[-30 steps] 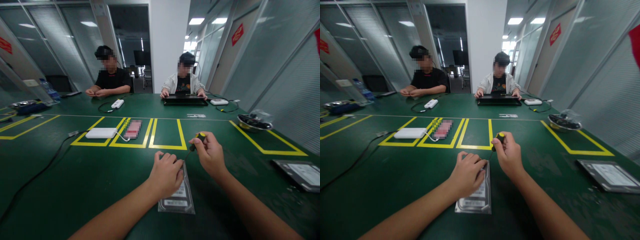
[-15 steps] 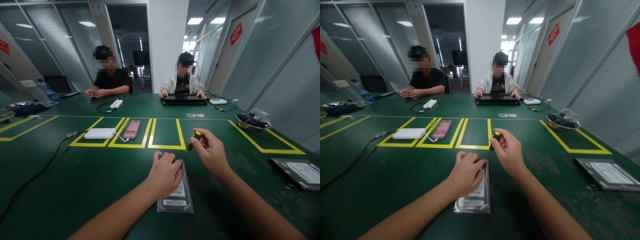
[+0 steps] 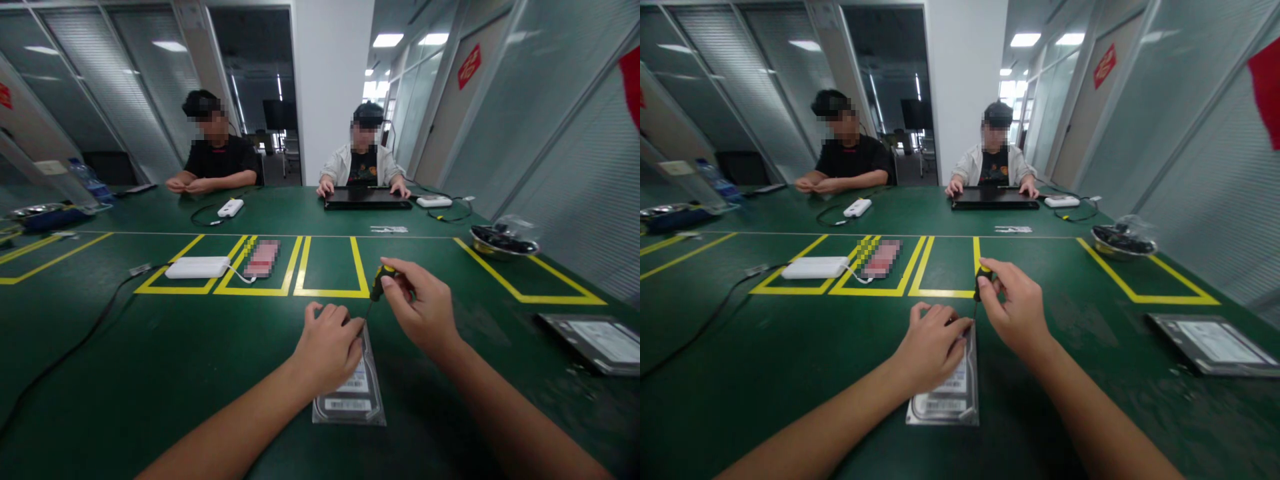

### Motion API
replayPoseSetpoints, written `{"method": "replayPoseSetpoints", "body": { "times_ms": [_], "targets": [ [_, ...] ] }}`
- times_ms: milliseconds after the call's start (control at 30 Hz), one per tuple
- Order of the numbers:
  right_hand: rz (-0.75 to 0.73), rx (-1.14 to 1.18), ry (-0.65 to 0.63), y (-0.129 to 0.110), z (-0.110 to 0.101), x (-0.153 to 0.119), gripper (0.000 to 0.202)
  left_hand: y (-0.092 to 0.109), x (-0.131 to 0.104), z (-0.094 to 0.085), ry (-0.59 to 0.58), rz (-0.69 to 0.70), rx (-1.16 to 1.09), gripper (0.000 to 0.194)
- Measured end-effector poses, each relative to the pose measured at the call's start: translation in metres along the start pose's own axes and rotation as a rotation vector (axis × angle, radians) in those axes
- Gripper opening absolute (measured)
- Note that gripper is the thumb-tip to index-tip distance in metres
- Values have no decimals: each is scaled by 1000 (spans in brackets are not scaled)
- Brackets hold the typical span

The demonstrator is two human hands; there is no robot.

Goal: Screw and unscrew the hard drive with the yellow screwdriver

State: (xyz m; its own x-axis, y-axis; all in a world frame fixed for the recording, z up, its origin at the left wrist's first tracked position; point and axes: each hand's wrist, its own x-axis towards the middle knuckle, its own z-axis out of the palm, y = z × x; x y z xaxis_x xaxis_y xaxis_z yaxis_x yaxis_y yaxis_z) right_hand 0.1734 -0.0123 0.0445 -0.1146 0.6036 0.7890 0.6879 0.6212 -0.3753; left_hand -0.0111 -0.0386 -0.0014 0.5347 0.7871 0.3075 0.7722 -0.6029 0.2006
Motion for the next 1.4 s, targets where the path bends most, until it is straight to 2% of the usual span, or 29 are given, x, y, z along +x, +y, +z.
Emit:
{"method": "replayPoseSetpoints", "body": {
  "times_ms": [667, 1167, 1400],
  "targets": [
    [-37, -11, -26, -9, -2, 3, 19, -1, 1, 1, 11, 2, -24, 24],
    [110, 68, -63, -3, -2, 2, 28, 0, 1, 0, 25, -10, -45, 22],
    [56, 75, -28, -5, -1, 2, 21, 1, 1, -1, 26, -13, -43, 22]
  ]
}}
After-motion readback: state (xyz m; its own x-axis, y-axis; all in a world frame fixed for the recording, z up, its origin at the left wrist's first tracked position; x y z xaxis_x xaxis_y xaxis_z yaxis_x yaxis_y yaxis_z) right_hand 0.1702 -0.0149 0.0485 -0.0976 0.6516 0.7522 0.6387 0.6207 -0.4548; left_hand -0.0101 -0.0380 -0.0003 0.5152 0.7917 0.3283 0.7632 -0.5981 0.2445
